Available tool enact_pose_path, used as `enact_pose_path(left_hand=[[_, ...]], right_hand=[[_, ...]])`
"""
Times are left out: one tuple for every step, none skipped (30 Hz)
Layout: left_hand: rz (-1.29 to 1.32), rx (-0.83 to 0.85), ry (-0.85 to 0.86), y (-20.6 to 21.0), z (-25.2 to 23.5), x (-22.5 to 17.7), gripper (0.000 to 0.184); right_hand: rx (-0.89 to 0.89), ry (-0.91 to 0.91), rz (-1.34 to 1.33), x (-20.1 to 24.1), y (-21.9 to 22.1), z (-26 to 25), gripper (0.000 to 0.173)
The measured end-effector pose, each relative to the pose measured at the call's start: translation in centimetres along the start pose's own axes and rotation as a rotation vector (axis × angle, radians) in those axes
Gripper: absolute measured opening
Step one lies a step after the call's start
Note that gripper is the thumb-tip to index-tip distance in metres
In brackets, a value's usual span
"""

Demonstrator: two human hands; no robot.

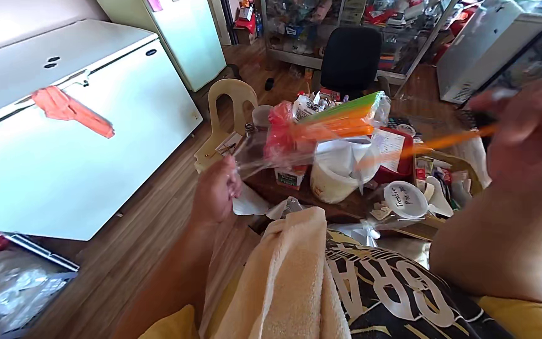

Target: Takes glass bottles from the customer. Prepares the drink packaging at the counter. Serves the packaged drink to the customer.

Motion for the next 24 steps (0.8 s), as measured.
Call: enact_pose_path(left_hand=[[-0.157, -0.009, 0.006, -0.4, 0.4, -0.3, 0.037], [-0.28, 0.014, 0.009, -0.4, 0.7, -0.5, 0.031], [-0.354, 0.066, 0.016, -0.1, 1.0, -0.5, 0.024], [-0.379, 0.115, 0.027, 0.4, 1.3, -0.3, 0.018], [-0.336, 0.143, 0.009, 1.2, 1.5, -0.1, 0.013], [-0.215, 0.148, -0.053, 2.3, 1.8, 0.0, 0.009], [-0.051, 0.156, -0.139, 3.4, 2.2, 0.2, 0.011], [0.116, 0.176, -0.234, 4.3, 2.4, 0.5, 0.013], [0.254, 0.223, -0.323, 4.7, 2.6, 0.9, 0.013], [0.381, 0.277, -0.397, 4.8, 2.7, 1.6, 0.013], [0.477, 0.322, -0.449, 4.5, 2.7, 2.3, 0.013], [0.537, 0.354, -0.471, 4.0, 2.7, 2.7, 0.016], [0.568, 0.356, -0.465, 3.4, 2.7, 3.1, 0.017], [0.564, 0.326, -0.437, 2.8, 2.7, 3.2, 0.017], [0.544, 0.277, -0.393, 2.2, 2.7, 3.3, 0.017], [0.505, 0.215, -0.33, 1.7, 2.8, 3.3, 0.019], [0.471, 0.157, -0.248, 1.3, 2.9, 3.3, 0.02], [0.443, 0.112, -0.165, 1.1, 3.0, 3.3, 0.022], [0.428, 0.091, -0.09, 1.0, 3.0, 3.3, 0.023], [0.428, 0.091, -0.028, 1.0, 3.1, 3.4, 0.024], [0.426, 0.121, 0.021, 0.9, 3.1, 3.5, 0.024], [0.414, 0.179, 0.066, 0.8, 3.1, 3.5, 0.026], [0.377, 0.255, 0.111, 0.6, 3.1, 3.4, 0.029], [0.309, 0.317, 0.162, 0.2, 3.0, 3.4, 0.031]], right_hand=[[0.114, 0.054, 0.02, 0.0, 1.4, 0.6, 0.031], [0.234, 0.109, 0.022, -0.2, 3.2, 1.3, 0.028], [0.357, 0.172, 0.037, -0.6, 5.0, 2.2, 0.024], [0.487, 0.246, 0.073, -1.3, 6.9, 3.1, 0.018], [0.605, 0.319, 0.13, -2.3, 8.7, 4.1, 0.013], [0.716, 0.405, 0.189, -3.3, 10.5, 5.0, 0.017], [0.814, 0.499, 0.239, -4.4, 12.0, 5.8, 0.026], [0.896, 0.587, 0.286, -5.3, 13.3, 6.5, 0.035], [0.955, 0.671, 0.321, -6.0, 14.4, 7.0, 0.039], [0.982, 0.735, 0.326, -6.6, 15.2, 7.5, 0.04], [0.984, 0.782, 0.293, -7.1, 15.7, 7.9, 0.036], [0.971, 0.834, 0.23, -7.4, 16.0, 8.2, 0.029], [0.939, 0.888, 0.166, -7.8, 16.2, 8.6, 0.021], [0.909, 0.934, 0.121, -8.1, 16.4, 8.9, 0.018], [0.876, 0.956, 0.112, -8.4, 16.6, 9.2, 0.018], [0.837, 0.957, 0.134, -8.8, 16.8, 9.4, 0.018], [0.801, 0.951, 0.175, -9.3, 16.9, 9.5, 0.016], [0.781, 0.94, 0.233, -9.7, 17.1, 9.6, 0.014], [0.778, 0.926, 0.297, -10.0, 17.4, 9.7, 0.012], [0.786, 0.916, 0.359, -10.1, 17.7, 9.6, 0.009], [0.793, 0.907, 0.411, -10.2, 17.9, 9.5, 0.008], [0.791, 0.897, 0.449, -10.5, 18.1, 9.4, 0.009], [0.778, 0.884, 0.469, -10.8, 18.1, 9.3, 0.01], [0.757, 0.878, 0.468, -11.0, 18.1, 9.3, 0.012]])
Point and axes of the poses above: each hand's wrist, its own z-axis away from the middle knuckle, its own y-axis out of the palm, x = y × z, the point moved 2 cm from there along -z, towards the middle knuckle
